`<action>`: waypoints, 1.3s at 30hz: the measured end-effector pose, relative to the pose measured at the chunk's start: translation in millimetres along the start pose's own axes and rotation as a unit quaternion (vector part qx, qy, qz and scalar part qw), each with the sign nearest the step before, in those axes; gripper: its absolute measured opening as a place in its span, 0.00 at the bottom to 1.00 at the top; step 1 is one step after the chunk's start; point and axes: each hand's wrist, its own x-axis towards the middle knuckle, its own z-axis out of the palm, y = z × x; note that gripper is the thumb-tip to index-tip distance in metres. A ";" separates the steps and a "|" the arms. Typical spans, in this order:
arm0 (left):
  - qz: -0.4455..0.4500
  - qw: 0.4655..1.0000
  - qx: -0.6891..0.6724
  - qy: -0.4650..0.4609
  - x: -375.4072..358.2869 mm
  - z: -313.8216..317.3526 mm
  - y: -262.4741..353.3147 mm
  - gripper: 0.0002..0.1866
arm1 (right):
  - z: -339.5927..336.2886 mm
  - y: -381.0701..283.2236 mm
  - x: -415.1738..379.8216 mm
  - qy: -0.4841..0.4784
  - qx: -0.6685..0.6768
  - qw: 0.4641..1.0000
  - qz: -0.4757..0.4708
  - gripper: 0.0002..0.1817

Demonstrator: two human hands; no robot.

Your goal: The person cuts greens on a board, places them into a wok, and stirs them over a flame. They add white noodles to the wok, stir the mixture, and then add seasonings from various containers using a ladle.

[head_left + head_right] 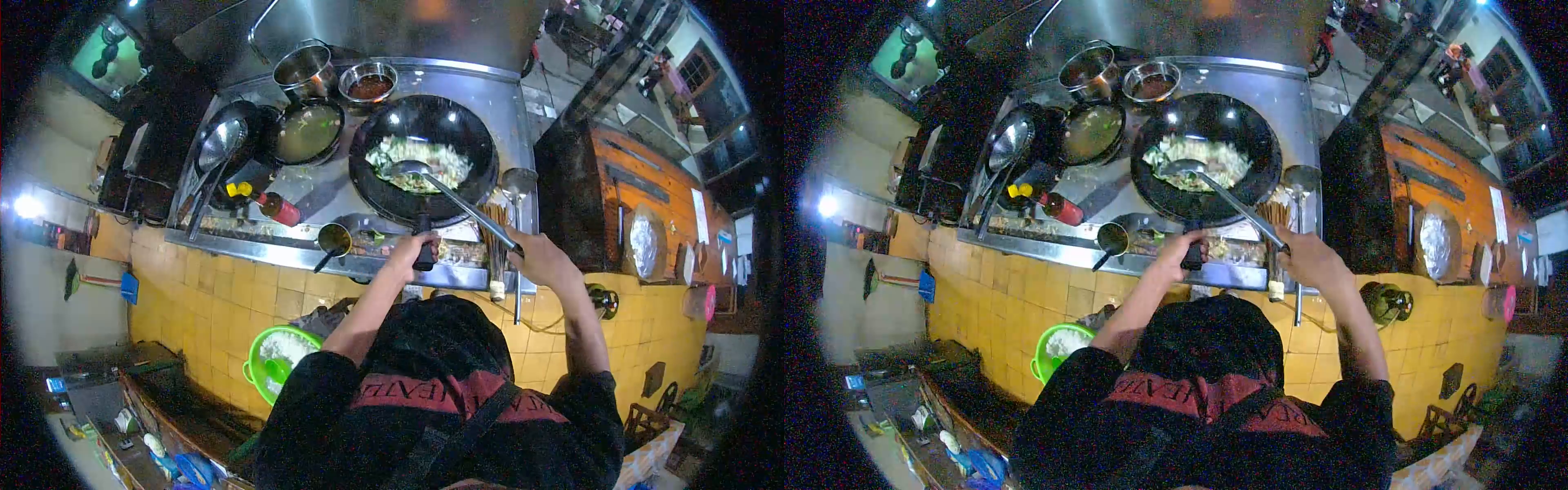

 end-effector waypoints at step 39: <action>0.123 0.983 0.133 0.010 59.4 -44.5 -22.3 0.10 | 103.8 9.9 87.3 0.129 -0.057 0.972 0.186 0.32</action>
